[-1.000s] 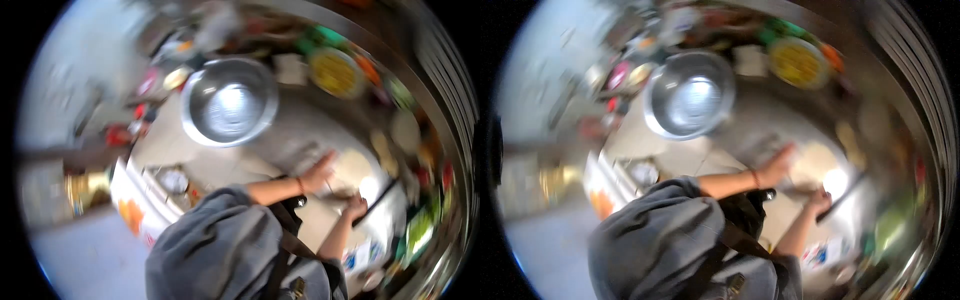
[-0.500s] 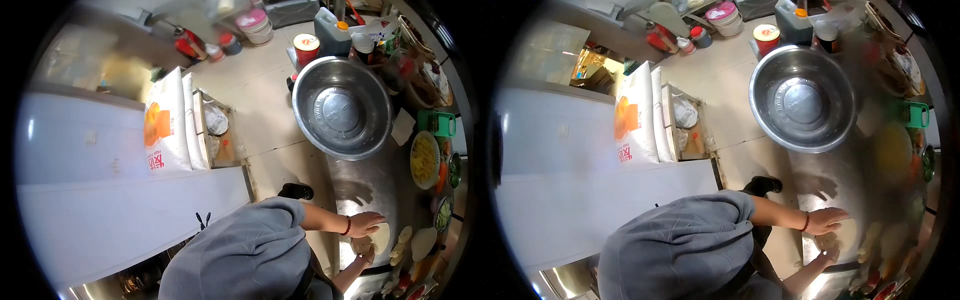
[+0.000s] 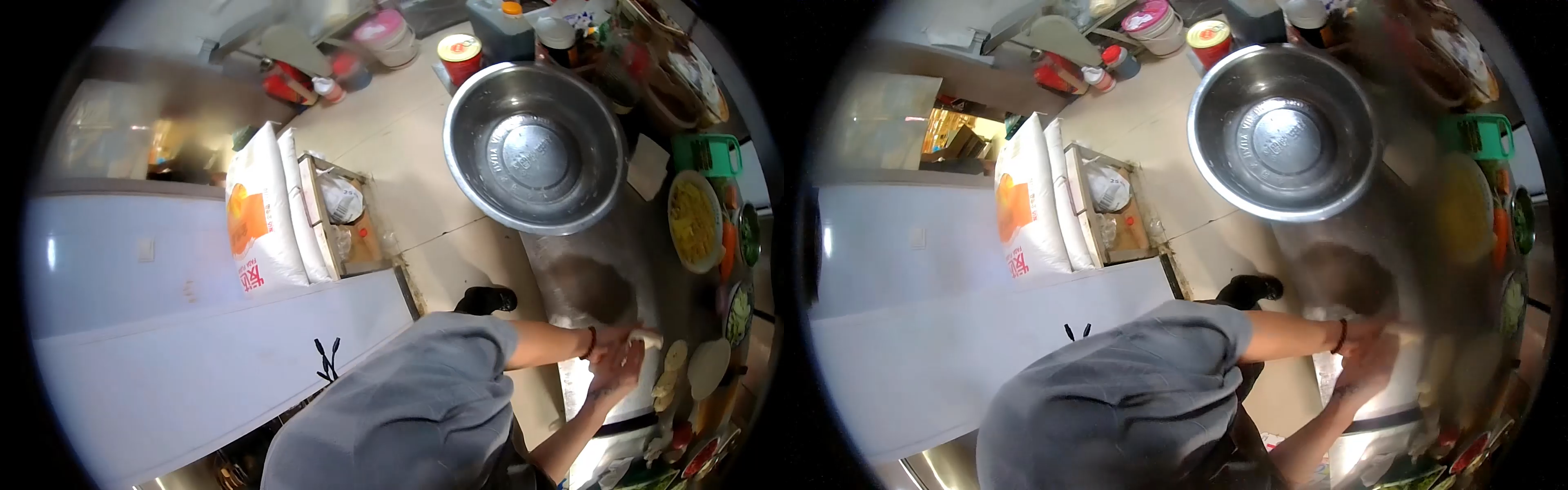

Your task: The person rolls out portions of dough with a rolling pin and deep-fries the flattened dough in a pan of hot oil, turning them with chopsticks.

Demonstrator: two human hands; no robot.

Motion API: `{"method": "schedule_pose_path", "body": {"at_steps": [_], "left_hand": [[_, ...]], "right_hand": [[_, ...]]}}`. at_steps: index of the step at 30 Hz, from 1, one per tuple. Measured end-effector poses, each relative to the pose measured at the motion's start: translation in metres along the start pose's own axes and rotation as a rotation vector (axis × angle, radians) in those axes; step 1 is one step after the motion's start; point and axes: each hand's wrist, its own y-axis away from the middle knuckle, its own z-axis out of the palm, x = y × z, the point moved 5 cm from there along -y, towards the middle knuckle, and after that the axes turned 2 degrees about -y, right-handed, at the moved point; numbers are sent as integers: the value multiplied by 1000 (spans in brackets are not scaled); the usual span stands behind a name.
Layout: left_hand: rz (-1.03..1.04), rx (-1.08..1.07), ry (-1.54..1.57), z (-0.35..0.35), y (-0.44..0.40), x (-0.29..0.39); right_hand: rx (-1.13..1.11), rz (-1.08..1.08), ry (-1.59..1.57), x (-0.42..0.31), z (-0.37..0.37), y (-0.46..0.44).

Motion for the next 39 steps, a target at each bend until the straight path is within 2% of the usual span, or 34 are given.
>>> {"method": "schedule_pose_path", "body": {"at_steps": [3, 7, 9, 10, 11, 12, 13, 14, 15, 17, 18, 19, 20, 21, 22, 23, 24, 26, 28, 29, 30, 33, 34, 36, 39], "left_hand": [[-11, -45, 58, 6, 17, -2], [-59, -165, 59, 37, 30, -16], [-62, -241, 45, 54, 28, -17], [-62, -288, 20, 64, 28, -21], [-58, -349, 14, 77, 26, -28], [-55, -419, -5, 93, 22, -38], [-33, -529, -36, 109, 20, -51], [-26, -641, -34, 129, 19, -66], [-59, -726, 12, 154, 23, -79], [-316, -483, 271, 206, 41, -122], [-390, -422, 173, 235, 41, -156], [-494, -576, 173, 269, 45, -193], [-377, -582, -100, 272, 45, -229], [-427, -615, -121, 284, 45, -260], [-476, -649, -143, 296, 47, -291], [-808, -546, 83, 310, 48, -344], [-1118, -342, 297, 322, 51, -394], [-707, -678, -127, 377, 73, -455], [-801, -761, -70, 404, 88, -515], [-873, -834, 22, 387, 69, -544], [-874, -758, -64, 386, 58, -578], [-843, -789, -223, 382, 52, -669], [-967, -718, -237, 380, 50, -698], [-1082, -646, -248, 387, 45, -751], [-811, -1073, -865, 428, 28, -830]], "right_hand": [[-359, -89, 307, -64, 38, 24], [-178, -295, 604, -135, 50, 86], [-258, -525, 510, -181, 27, 99], [-236, -615, 309, -187, 11, 106], [-50, -614, 232, -186, -21, 114], [187, -614, 206, -172, -61, 120], [430, -561, 311, -157, -105, 135], [703, -502, 194, -125, -150, 153], [816, -322, 32, -116, -189, 172], [870, -55, -226, -28, -221, 200], [784, 115, -708, 12, -230, 218], [694, 313, -926, 20, -240, 248], [662, 243, -1047, 44, -249, 273], [623, 177, -1168, 68, -258, 300], [735, 191, -1107, 52, -275, 330], [779, -6, -1164, 64, -301, 370], [879, 50, -1003, 70, -328, 406], [963, 140, -993, 96, -376, 472], [1244, 133, -764, 101, -413, 527], [1332, 200, -618, 137, -412, 531], [1357, 207, -607, 145, -433, 555], [1486, 224, -518, 187, -483, 618], [1496, 230, -516, 202, -497, 636], [1252, 612, -179, 233, -523, 665], [1480, 545, -14, 297, -578, 718]]}}
